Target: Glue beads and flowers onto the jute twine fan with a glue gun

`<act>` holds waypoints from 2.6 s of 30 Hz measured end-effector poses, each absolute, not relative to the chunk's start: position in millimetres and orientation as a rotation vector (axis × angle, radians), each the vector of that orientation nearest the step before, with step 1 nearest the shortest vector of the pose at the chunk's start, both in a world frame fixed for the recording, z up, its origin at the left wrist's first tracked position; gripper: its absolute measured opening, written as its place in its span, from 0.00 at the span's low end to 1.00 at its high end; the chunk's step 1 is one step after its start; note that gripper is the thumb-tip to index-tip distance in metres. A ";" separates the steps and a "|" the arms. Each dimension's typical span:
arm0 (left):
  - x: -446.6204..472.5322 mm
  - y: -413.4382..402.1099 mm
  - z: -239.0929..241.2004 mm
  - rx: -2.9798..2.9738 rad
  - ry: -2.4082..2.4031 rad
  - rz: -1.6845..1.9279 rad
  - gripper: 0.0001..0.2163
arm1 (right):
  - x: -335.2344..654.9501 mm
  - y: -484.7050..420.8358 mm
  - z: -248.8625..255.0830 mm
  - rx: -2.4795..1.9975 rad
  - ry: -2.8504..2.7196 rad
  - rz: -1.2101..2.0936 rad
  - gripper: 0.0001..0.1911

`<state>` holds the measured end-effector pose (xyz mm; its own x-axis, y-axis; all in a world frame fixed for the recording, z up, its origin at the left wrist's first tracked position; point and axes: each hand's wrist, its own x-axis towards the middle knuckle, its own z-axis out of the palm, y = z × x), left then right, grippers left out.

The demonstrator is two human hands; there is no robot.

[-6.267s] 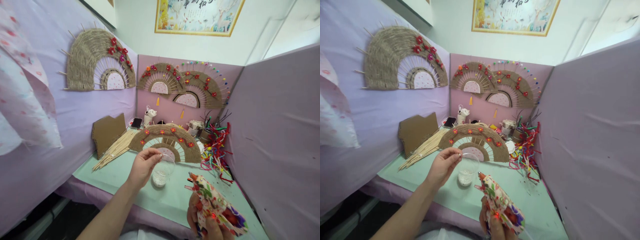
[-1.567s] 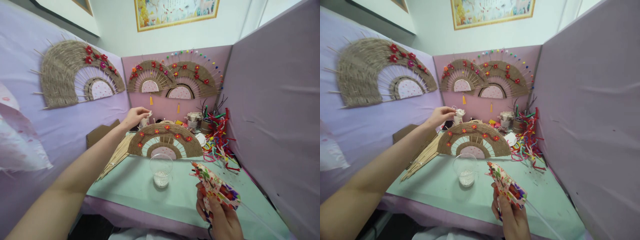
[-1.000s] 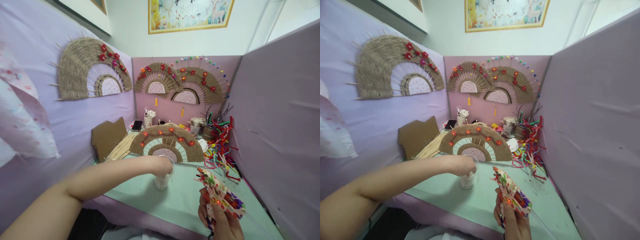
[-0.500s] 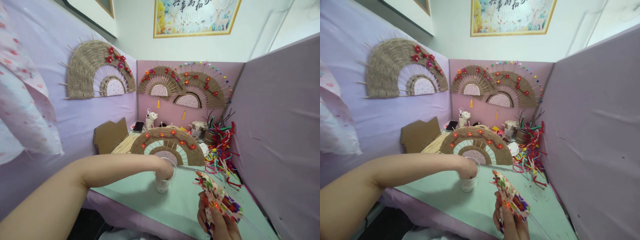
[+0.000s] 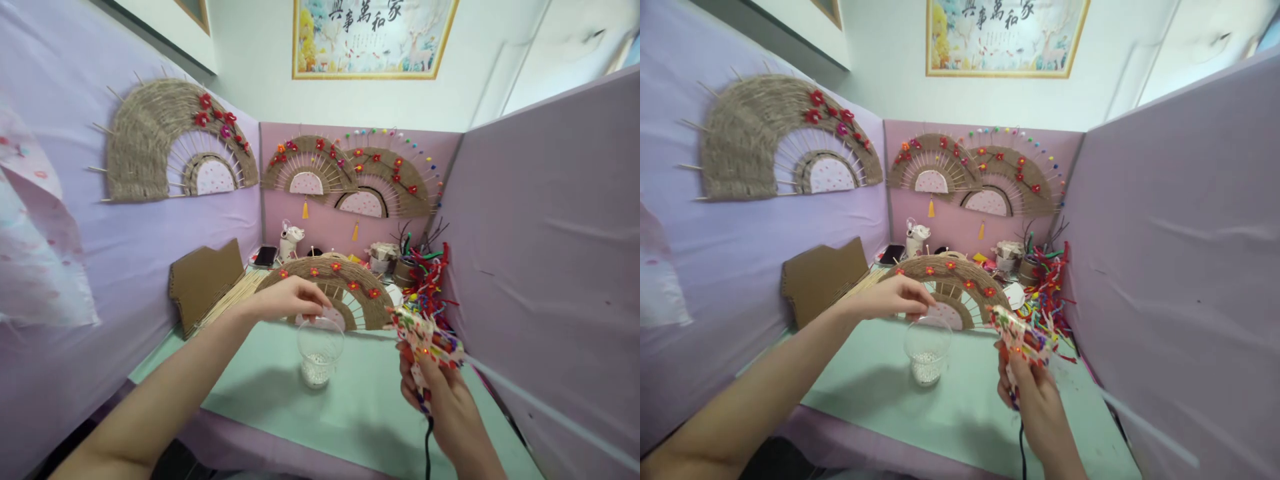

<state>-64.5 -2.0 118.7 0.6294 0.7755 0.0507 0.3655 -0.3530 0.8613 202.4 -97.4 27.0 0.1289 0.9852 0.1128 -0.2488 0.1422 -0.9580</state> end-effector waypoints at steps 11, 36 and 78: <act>-84.5 -6.5 47.0 0.947 0.696 1.384 0.09 | 219.9 4.4 123.4 -1.005 -1.282 1.277 0.20; -83.1 2.8 -10.2 0.480 0.577 1.493 0.08 | 216.4 43.6 151.8 -1.324 -1.619 1.260 0.23; -85.4 2.1 -13.1 0.513 0.601 1.498 0.08 | 217.0 44.5 151.6 -1.349 -1.730 1.166 0.26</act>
